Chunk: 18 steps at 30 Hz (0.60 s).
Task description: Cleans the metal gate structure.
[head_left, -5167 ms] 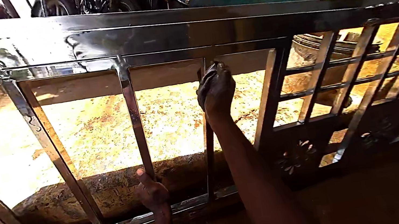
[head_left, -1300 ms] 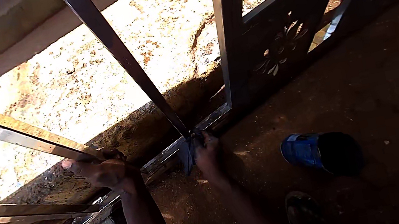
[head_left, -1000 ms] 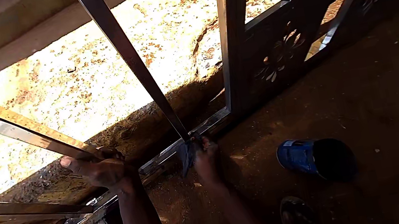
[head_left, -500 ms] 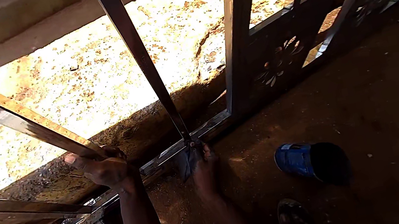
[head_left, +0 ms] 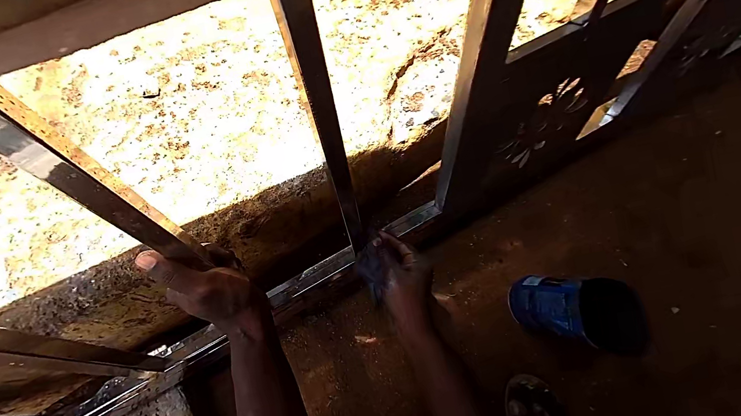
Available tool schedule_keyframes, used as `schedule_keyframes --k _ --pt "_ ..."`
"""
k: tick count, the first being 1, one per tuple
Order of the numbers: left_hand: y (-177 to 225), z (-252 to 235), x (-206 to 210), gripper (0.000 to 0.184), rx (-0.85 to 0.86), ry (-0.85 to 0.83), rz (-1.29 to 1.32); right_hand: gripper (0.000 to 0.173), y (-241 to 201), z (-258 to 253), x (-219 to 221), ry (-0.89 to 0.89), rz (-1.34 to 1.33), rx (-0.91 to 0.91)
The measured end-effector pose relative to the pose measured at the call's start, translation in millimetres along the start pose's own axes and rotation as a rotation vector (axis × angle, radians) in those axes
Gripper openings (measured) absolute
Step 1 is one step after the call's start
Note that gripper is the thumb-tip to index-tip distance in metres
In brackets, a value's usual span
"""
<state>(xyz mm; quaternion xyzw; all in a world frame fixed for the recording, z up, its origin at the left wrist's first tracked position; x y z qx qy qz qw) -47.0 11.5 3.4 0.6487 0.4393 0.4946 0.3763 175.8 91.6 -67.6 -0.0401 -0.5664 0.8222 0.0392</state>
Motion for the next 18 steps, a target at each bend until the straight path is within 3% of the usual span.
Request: schedule_keyframes --k 4,7,10,15,18 --pt "0 0 0 0.054 -0.019 -0.012 0.009 0.021 3 5 8 -0.048 0.046 -0.014" --pt "0 0 0 0.054 -0.007 -0.012 0.031 0.013 0 -6 3 -0.040 0.246 -0.056" --pt "1 0 0 0.053 0.006 -0.006 0.030 0.011 -13 -11 3 -0.086 0.369 0.041" --pt "-1 1 0 0.052 0.011 0.007 0.019 0.013 -23 -1 6 -0.104 0.259 -0.046" --pt "1 -1 0 0.052 0.007 0.008 0.019 0.011 -7 -11 3 -0.099 0.274 0.043"
Point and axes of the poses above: each hand's wrist, its own z-axis away from the middle knuckle, its own x-axis out of the palm, y = z × x, the point moved 5 cm from there along -z, towards the middle knuckle, and after that the axes turned 9 degrees about x, right-handed, at the moved point
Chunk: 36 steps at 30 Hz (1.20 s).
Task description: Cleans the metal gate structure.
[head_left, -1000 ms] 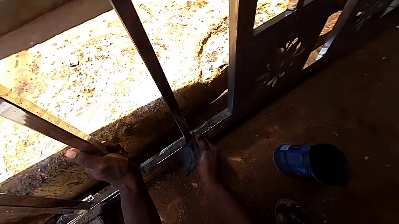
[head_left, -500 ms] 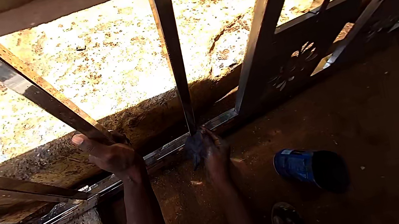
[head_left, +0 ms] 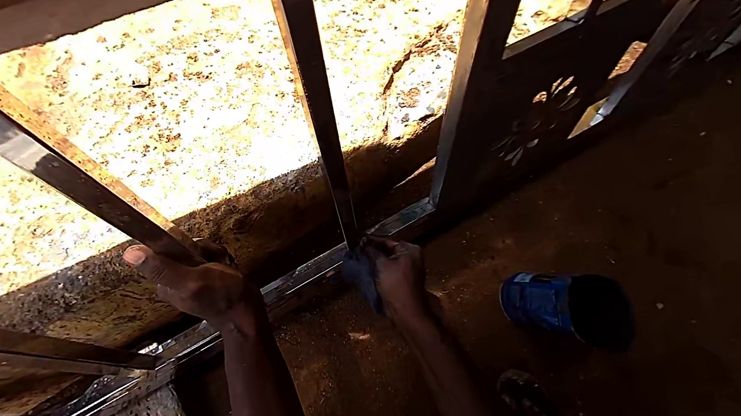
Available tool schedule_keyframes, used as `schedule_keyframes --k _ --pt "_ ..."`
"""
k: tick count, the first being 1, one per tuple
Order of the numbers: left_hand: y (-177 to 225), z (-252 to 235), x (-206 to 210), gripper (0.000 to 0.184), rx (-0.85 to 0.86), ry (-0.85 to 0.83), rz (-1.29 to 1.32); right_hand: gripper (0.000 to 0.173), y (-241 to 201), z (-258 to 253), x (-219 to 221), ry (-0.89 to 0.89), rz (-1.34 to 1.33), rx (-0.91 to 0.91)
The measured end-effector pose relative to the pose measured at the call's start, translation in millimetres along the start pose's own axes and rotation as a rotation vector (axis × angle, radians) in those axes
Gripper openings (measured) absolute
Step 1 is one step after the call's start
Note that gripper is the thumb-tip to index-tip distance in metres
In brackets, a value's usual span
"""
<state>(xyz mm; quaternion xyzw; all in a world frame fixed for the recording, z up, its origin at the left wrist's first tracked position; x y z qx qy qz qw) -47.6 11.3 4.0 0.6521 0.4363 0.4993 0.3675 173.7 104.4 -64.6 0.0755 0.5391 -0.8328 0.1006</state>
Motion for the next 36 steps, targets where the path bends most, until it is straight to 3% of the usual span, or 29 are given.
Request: schedule_keyframes --k 12,16,20,22,25,27,29,31,33,36 --pt "0 1 1 0.052 0.015 -0.003 -0.011 0.017 -13 16 4 -0.071 -0.028 0.010" --pt "2 0 5 0.055 0.006 -0.007 0.005 0.015 11 14 8 0.001 -0.092 -0.003" --pt "0 -1 4 0.055 0.007 -0.026 -0.020 0.018 -26 32 10 0.037 -0.134 -0.154" --pt "0 -1 3 0.056 -0.003 -0.016 -0.014 0.020 -13 32 13 0.060 -0.150 -0.222" --pt "-1 -2 3 0.055 -0.034 -0.043 0.007 0.022 15 26 17 0.070 -0.185 -0.117" --pt "-1 -6 6 0.055 -0.014 -0.021 -0.002 0.024 -23 36 18 0.071 -0.206 -0.139" --pt "2 -2 5 0.054 -0.009 -0.016 -0.032 0.025 -77 49 19 0.089 -0.198 -0.293" --pt "4 -1 4 0.055 -0.016 -0.010 -0.049 0.026 -98 52 19 0.113 -0.152 -0.430" --pt "3 -2 4 0.056 -0.026 -0.009 -0.048 0.028 -56 41 21 0.107 -0.093 -0.377" --pt "0 0 2 0.054 -0.063 -0.019 -0.041 0.028 27 29 29 0.131 -0.158 -0.140"
Point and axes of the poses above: each hand's wrist, its own z-axis away from the middle knuckle, its own x-axis out of the palm, y = z × x, the point moved 5 cm from there along -z, towards the middle knuckle, and after that the axes turned 9 degrees about x, right-handed, at the moved point
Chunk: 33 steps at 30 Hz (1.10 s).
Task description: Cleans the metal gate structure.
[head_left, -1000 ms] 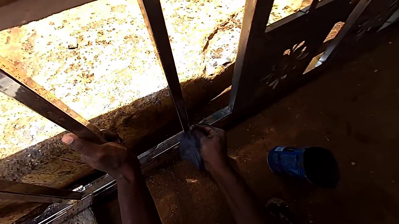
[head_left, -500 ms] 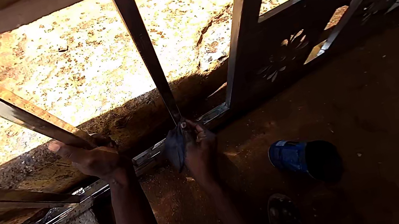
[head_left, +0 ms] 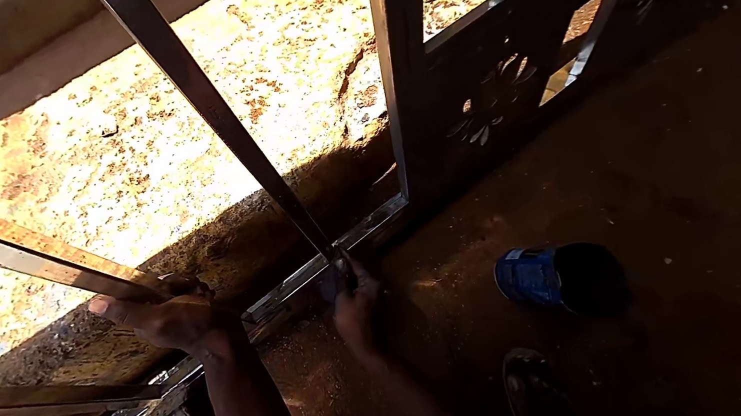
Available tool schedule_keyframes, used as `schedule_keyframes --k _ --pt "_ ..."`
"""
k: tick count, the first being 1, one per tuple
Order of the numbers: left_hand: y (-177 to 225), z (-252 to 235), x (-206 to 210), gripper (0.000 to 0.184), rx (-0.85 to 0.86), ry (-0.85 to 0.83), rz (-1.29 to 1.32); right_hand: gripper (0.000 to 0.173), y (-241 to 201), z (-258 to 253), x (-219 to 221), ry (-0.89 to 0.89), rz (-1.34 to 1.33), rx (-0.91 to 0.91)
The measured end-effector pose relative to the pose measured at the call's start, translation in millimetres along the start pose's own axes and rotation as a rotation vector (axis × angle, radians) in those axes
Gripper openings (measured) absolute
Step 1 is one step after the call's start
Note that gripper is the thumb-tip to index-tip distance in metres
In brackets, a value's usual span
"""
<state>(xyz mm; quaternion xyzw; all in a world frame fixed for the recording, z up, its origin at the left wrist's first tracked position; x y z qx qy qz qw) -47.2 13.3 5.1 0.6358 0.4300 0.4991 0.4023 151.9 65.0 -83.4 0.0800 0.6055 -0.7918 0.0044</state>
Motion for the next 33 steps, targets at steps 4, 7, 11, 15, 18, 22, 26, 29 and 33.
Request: schedule_keyframes --k 4,7,11,15,18,22,26,29,33 --pt "4 2 0 0.052 0.040 -0.022 -0.007 0.029 -91 26 26 0.061 -0.230 -0.084" --pt "13 5 7 0.050 0.123 -0.042 0.031 0.029 -130 25 38 0.112 -0.351 -0.305" --pt "4 -2 1 0.060 0.058 -0.024 -0.048 0.030 -21 19 23 0.080 -0.320 -0.026" --pt "8 1 4 0.054 0.075 -0.020 -0.035 0.028 -78 14 17 -0.006 -0.255 0.060" --pt "16 9 7 0.048 0.127 -0.030 0.041 0.031 -173 14 25 -0.086 -0.164 -0.333" --pt "1 -3 0 0.056 0.073 -0.025 -0.008 0.033 -137 2 22 0.041 -0.010 -0.671" --pt "2 0 3 0.053 0.040 -0.027 -0.003 0.031 -19 -31 -18 -0.094 0.215 -0.391" --pt "-4 -5 0 0.052 0.096 -0.015 0.014 0.040 -15 -62 -71 0.051 0.092 -0.284" --pt "-7 -4 -3 0.053 0.099 0.013 0.014 0.050 -3 -72 -84 0.232 0.028 -0.289"
Point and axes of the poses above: each hand's wrist, its own z-axis away from the middle knuckle, its own x-axis out of the palm, y = z × x, the point moved 5 cm from there along -z, towards the middle knuckle, and after that the axes turned 9 degrees about x, right-handed, at the moved point
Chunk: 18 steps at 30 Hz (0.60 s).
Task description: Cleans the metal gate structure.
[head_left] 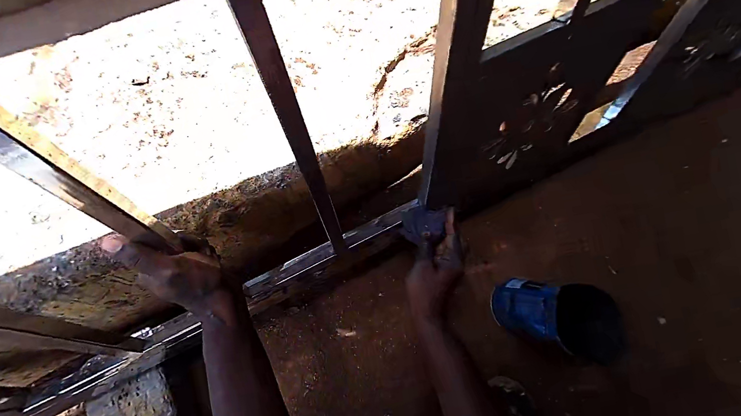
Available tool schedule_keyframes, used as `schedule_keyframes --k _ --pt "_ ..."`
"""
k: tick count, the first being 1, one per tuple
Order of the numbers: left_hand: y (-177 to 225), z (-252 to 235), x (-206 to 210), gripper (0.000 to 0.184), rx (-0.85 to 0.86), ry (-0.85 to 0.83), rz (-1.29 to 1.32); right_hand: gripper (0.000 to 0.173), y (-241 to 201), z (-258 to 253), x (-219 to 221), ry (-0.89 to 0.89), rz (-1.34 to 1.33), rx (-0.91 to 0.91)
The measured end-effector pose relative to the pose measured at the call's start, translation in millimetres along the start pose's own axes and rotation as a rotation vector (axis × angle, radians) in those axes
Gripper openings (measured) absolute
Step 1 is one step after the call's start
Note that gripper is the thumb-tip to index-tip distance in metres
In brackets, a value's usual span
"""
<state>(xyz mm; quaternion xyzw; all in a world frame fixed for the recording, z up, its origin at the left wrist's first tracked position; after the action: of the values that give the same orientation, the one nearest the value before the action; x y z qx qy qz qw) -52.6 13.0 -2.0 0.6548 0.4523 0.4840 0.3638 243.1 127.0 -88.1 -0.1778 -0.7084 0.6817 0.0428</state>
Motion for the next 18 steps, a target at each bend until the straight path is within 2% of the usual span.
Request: schedule_keyframes --k 3,5,7,10,12,13,15,18 --pt "2 0 2 0.055 -0.021 0.030 0.015 0.035 21 44 38 0.029 0.036 -0.049" --pt "1 1 1 0.056 -0.038 0.039 0.019 0.027 29 86 62 -0.041 -0.026 -0.163" --pt "2 3 -1 0.056 -0.046 0.037 0.010 0.022 32 100 67 -0.139 -0.086 -0.222" --pt "3 2 1 0.055 -0.047 0.031 0.031 0.033 29 32 35 -0.053 -0.080 -0.200" --pt "5 3 2 0.054 -0.058 0.036 0.038 0.046 29 -24 11 0.064 -0.133 -0.081" --pt "5 3 1 0.053 -0.061 0.039 0.038 0.050 30 -35 6 0.108 -0.144 -0.035" --pt "5 2 1 0.051 -0.044 0.022 0.035 0.047 31 -11 17 0.115 -0.160 -0.035" --pt "2 1 1 0.049 -0.030 0.001 0.050 0.028 33 69 55 -0.100 -0.137 -0.183"
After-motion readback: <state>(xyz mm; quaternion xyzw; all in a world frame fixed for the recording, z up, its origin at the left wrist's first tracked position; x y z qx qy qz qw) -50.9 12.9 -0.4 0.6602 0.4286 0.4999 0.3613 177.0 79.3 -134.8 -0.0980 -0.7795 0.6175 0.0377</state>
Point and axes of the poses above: each hand's wrist, its own z-axis away from the middle knuckle, its own x-axis out of the palm, y = z × x, the point moved 5 cm from there along -z, towards the middle knuckle, and after that the axes turned 9 degrees about x, right-handed, at the moved point
